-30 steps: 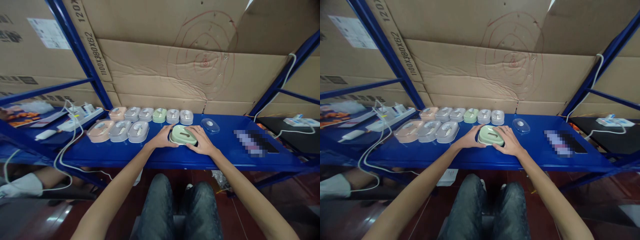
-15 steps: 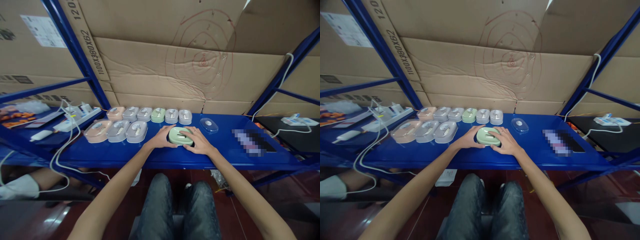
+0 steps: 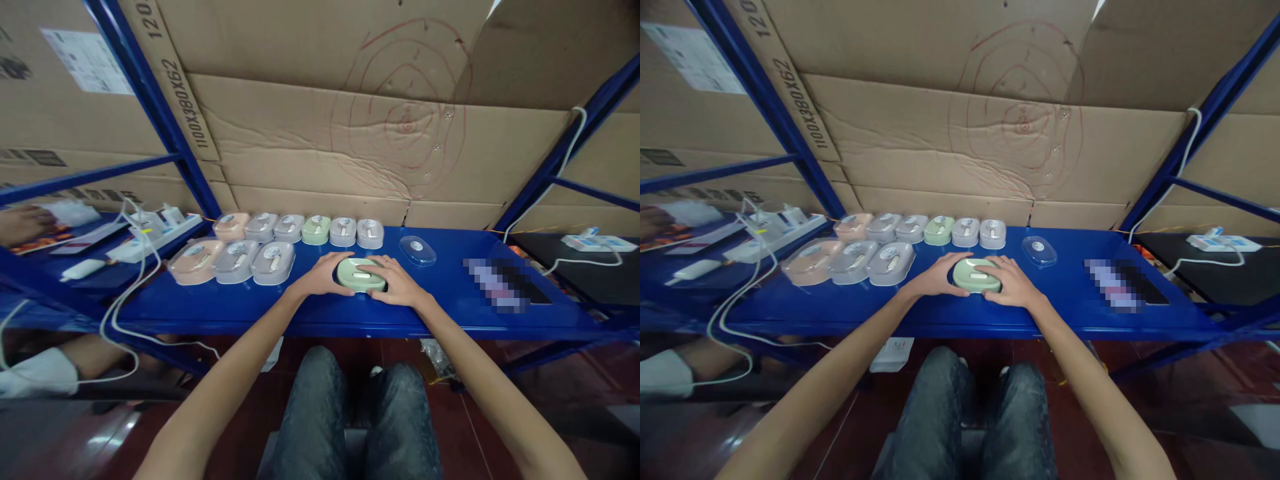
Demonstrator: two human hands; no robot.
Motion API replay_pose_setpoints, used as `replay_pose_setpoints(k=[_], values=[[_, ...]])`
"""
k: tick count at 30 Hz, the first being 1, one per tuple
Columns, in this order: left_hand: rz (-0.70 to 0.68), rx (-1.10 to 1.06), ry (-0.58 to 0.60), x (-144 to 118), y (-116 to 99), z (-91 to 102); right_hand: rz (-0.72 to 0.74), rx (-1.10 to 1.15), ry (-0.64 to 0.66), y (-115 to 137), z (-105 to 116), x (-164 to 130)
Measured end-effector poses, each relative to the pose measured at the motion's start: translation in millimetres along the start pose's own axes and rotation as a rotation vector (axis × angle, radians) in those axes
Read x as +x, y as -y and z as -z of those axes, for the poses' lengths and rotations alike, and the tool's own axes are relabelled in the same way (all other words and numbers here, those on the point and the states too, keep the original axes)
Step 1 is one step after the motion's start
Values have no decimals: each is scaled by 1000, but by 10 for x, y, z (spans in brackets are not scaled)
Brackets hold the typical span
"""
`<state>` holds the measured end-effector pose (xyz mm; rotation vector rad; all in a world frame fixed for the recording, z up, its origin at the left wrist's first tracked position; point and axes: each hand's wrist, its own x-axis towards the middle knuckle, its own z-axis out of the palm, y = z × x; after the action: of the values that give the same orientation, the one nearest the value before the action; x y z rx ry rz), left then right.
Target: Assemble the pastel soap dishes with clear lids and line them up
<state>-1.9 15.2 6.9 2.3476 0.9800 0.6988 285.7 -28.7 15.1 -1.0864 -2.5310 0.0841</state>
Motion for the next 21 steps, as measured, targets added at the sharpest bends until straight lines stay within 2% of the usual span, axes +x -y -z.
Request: replay_pose_setpoints(k=[10,12,14,16,18,19,21], values=[[-47,-35,-30,-2,37,-17,14,-20,3,8,-21,2],[-49,-45,-36,-3,33,-14,26,-5,-35,8,-16,-14],[-42,-53,-44,-5,27,-8,13,12,-138,-35,3,-42],[-32,-54,-48,-9,23,0,-89,-23,-319,-135,32,-83],[-25,-53,-45,-14,20,9,-307,-130,-504,-282,57,-130],[-23,-54,-41,-16,18,13,-446,-192,-562,-362,63,-153],[-17,-57,-33,-19,12,19,-717,-268,-564,-507,60,-191]])
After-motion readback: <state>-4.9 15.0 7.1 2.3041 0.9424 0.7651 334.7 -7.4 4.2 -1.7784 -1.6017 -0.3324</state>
